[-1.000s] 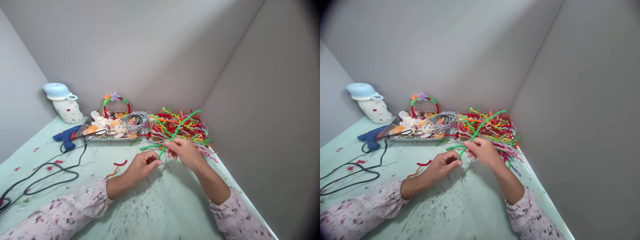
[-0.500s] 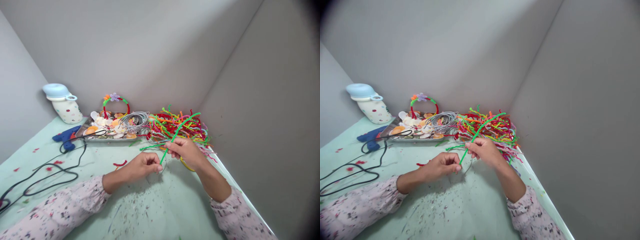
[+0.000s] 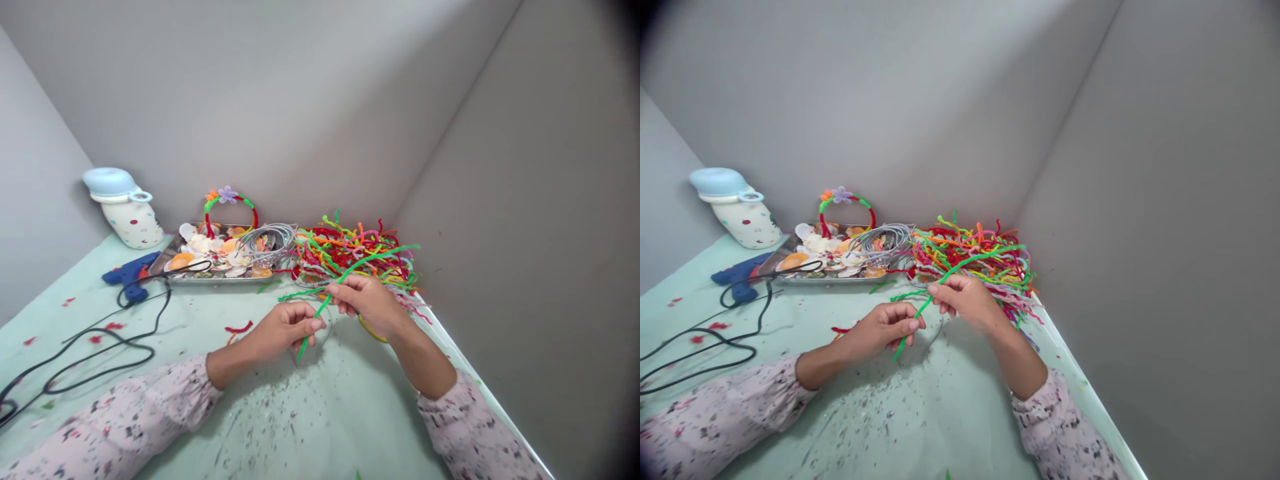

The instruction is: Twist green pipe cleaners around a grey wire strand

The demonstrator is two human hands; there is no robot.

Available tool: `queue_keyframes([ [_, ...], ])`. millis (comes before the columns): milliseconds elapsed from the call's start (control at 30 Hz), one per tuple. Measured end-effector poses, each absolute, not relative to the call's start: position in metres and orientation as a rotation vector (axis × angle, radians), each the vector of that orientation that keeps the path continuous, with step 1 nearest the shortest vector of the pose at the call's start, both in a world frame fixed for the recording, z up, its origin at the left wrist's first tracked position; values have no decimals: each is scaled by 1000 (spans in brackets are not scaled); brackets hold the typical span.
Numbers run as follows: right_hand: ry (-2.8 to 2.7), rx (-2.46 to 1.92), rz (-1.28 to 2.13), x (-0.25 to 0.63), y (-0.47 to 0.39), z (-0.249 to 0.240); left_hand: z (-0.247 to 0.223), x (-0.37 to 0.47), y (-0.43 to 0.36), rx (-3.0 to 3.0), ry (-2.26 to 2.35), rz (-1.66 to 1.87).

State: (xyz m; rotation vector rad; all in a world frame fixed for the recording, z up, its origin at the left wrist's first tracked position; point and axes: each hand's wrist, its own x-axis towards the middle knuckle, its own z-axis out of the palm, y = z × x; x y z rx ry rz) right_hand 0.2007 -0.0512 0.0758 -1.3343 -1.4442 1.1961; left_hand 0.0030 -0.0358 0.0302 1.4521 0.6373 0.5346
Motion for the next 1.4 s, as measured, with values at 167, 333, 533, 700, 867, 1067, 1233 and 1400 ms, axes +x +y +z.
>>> queue_keyframes([
  [167, -1385, -1320, 1179, 204, -49, 72, 34, 2, -36, 1461, 618, 458],
  [333, -1290, -1230, 1349, 209, -47, 61, 36, -1, -35, 1463, 571, 365],
  [533, -1260, -1235, 1480, 220, -45, 67, 34, -1, -37, 1429, 579, 364],
  [700, -1199, -1244, 1376, 228, -41, 68, 35, 0, -38, 1424, 592, 328],
  [867, -1194, -1267, 1401, 232, -40, 65, 40, -4, -35, 1524, 587, 225],
  [1067, -1208, -1290, 1521, 224, -42, 61, 38, -4, -37, 1491, 506, 170],
  [1233, -1394, -1306, 1546, 203, -46, 57, 34, 2, -39, 1447, 452, 359],
  [1400, -1349, -1286, 1491, 204, -42, 55, 31, 5, -39, 1359, 577, 410],
])
